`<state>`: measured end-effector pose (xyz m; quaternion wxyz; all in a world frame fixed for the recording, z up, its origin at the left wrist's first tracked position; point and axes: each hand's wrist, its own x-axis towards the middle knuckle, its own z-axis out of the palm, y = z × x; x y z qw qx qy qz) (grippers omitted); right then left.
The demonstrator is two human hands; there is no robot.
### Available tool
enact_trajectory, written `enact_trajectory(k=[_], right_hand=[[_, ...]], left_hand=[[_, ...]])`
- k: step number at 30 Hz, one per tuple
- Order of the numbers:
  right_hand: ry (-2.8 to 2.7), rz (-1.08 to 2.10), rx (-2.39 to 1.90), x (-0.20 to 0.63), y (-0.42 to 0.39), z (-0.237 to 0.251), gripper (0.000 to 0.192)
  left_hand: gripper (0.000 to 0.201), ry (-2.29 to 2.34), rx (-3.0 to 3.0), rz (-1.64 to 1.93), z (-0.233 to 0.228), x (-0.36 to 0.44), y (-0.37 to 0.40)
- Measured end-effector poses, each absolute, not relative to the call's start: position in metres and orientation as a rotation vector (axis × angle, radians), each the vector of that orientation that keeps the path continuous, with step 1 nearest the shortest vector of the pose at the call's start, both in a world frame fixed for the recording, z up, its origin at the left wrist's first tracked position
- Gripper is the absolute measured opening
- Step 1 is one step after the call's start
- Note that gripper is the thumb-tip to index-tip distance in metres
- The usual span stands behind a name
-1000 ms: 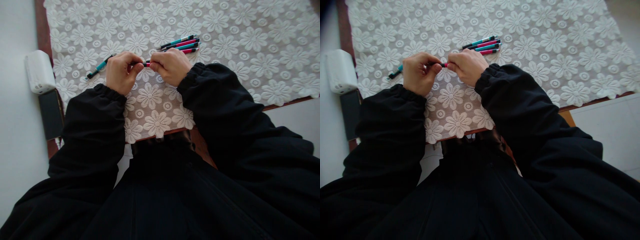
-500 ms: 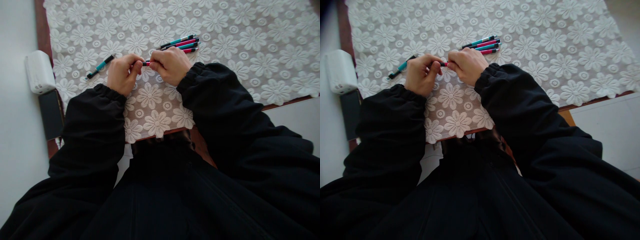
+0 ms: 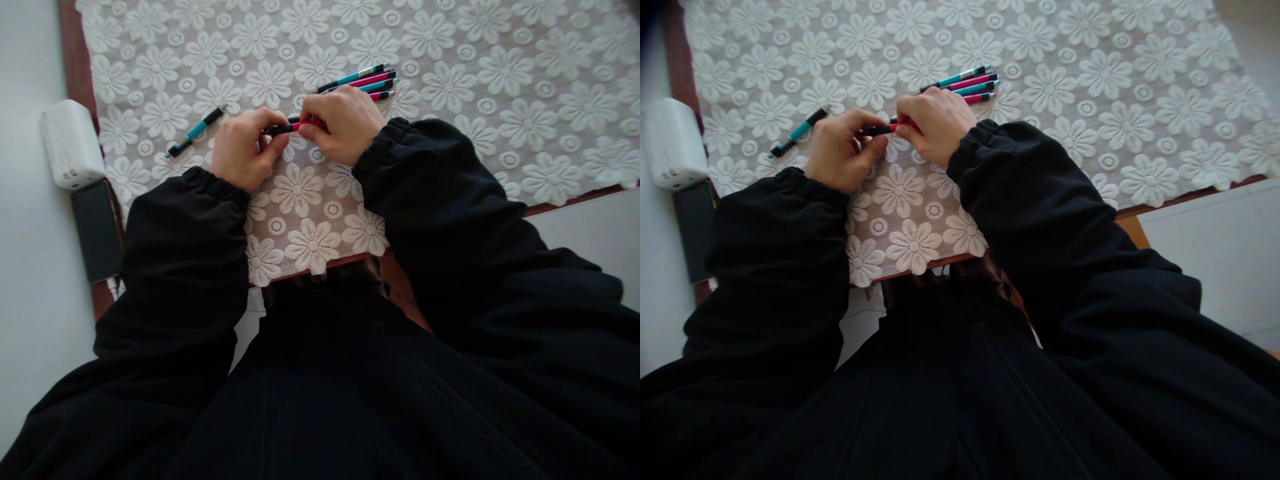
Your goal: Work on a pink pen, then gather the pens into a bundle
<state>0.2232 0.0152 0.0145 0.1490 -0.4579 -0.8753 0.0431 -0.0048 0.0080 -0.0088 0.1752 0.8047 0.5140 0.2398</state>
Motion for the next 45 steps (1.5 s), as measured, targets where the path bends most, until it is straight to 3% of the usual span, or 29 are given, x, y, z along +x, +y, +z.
enact_trajectory(k=[5, 11, 17, 29, 36, 45], right_hand=[[-2.469, 0.215, -1.372, 0.224, 0.016, 0.013, 0.042], [-2.495, 0.229, -1.407, 0.224, 0.014, 0.015, 0.051], [-2.572, 0.199, -1.385, 0.222, 0.016, 0.012, 0.055], [-2.618, 0.163, -1.401, 0.222, 0.022, 0.007, 0.054], [-2.599, 0.24, -1.258, 0.222, 0.014, 0.014, 0.041], [-2.672, 0.251, -1.224, 0.224, 0.011, 0.018, 0.043]], left_hand=[[0.037, 1.434, 2.344, 0.653, -0.004, -0.003, 0.005], [0.073, 1.444, 2.303, 0.504, 0.01, 0.001, -0.001], [0.085, 1.504, 2.326, 0.347, 0.022, 0.005, -0.006], [0.065, 1.425, 2.313, 0.388, 0.02, 0.003, -0.005], [0.047, 1.505, 2.257, 0.332, 0.022, 0.005, -0.006], [0.061, 1.44, 2.342, 0.378, 0.016, 0.0, -0.003]])
